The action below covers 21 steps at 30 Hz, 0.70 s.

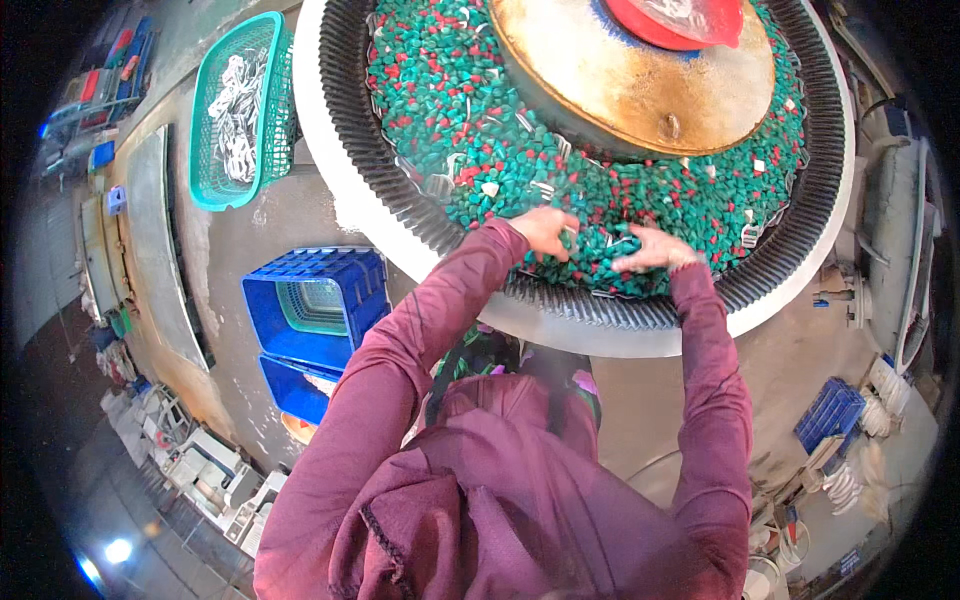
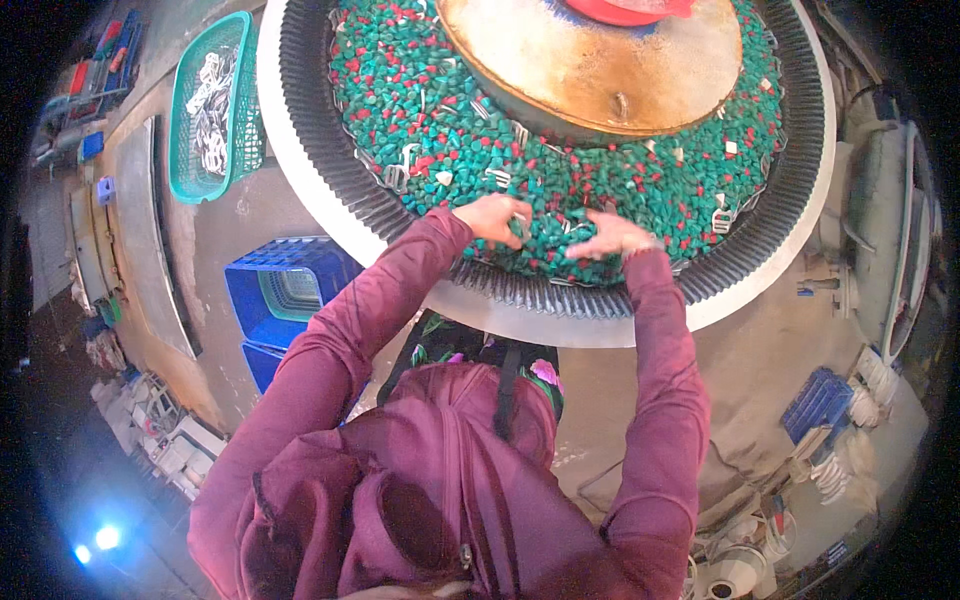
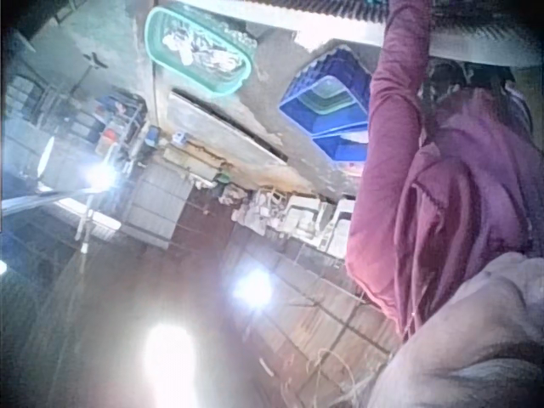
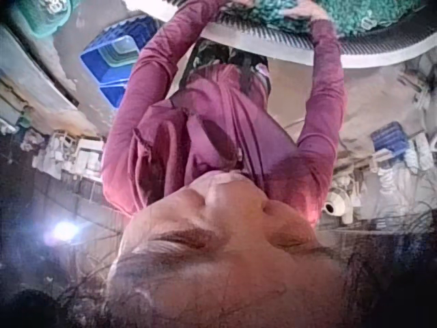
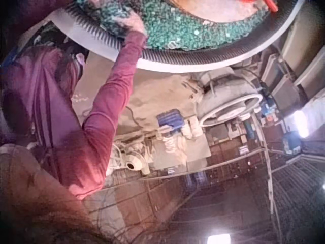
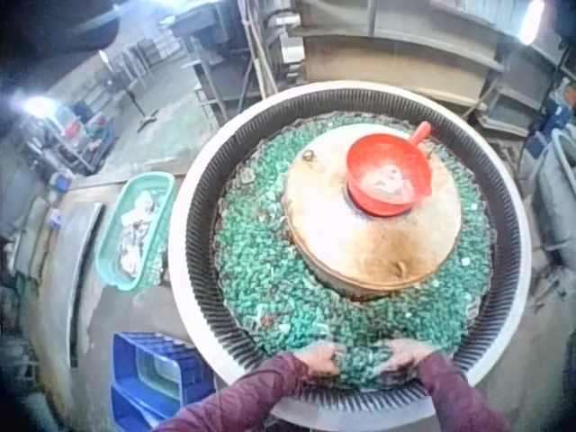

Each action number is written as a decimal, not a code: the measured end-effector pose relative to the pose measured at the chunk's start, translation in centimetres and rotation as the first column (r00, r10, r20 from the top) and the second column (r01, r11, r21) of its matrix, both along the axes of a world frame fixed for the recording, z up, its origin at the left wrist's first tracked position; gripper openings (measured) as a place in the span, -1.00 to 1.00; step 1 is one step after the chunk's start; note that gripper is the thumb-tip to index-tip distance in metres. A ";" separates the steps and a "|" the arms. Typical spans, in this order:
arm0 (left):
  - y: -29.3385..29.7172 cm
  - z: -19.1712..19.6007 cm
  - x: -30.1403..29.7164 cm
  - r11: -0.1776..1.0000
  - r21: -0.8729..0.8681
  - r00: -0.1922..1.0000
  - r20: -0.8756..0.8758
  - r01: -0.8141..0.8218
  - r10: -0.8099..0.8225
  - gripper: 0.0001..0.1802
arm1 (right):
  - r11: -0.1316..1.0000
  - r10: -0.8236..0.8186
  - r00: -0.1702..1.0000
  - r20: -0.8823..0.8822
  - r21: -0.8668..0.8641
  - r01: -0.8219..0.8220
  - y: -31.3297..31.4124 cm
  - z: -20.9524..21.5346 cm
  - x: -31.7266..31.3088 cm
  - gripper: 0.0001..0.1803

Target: The person sorts small white plastic clips from a rotating vibratory bowl filled with green and red plastic pellets. They pick clips by hand and place them into a red scoop, then transfer the collected clips into a green basket.

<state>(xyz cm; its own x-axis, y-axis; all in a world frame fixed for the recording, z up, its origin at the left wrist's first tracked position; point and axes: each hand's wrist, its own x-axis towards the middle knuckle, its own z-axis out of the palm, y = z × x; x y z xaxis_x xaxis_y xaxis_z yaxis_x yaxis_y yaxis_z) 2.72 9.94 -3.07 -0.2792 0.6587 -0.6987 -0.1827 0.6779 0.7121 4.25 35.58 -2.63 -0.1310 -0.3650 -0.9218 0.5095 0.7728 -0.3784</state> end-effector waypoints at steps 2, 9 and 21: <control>-0.9 1.0 0.1 0.962 0.153 0.964 0.171 -0.228 0.201 -0.66 | 0.982 0.172 0.820 -0.546 0.162 -0.098 0.3 -0.6 4.4 0.04; -1.9 5.5 0.6 0.767 0.095 0.673 0.557 -0.635 0.488 -0.46 | 0.942 -0.333 0.867 -0.370 -0.086 0.325 -0.8 0.3 3.7 -0.41; -2.9 9.0 0.8 0.890 0.117 0.860 0.340 -0.441 0.381 -0.54 | 0.220 -0.761 0.474 0.444 -0.510 0.831 0.0 5.1 5.1 -0.35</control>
<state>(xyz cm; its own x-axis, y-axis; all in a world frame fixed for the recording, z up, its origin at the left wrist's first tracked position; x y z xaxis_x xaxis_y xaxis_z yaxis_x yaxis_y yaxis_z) 3.51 7.07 5.92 -0.3506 0.6547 -0.6697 -0.6396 0.3549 0.6819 9.32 35.62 2.46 -0.6333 -0.5432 -0.5512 0.7739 -0.4485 -0.4471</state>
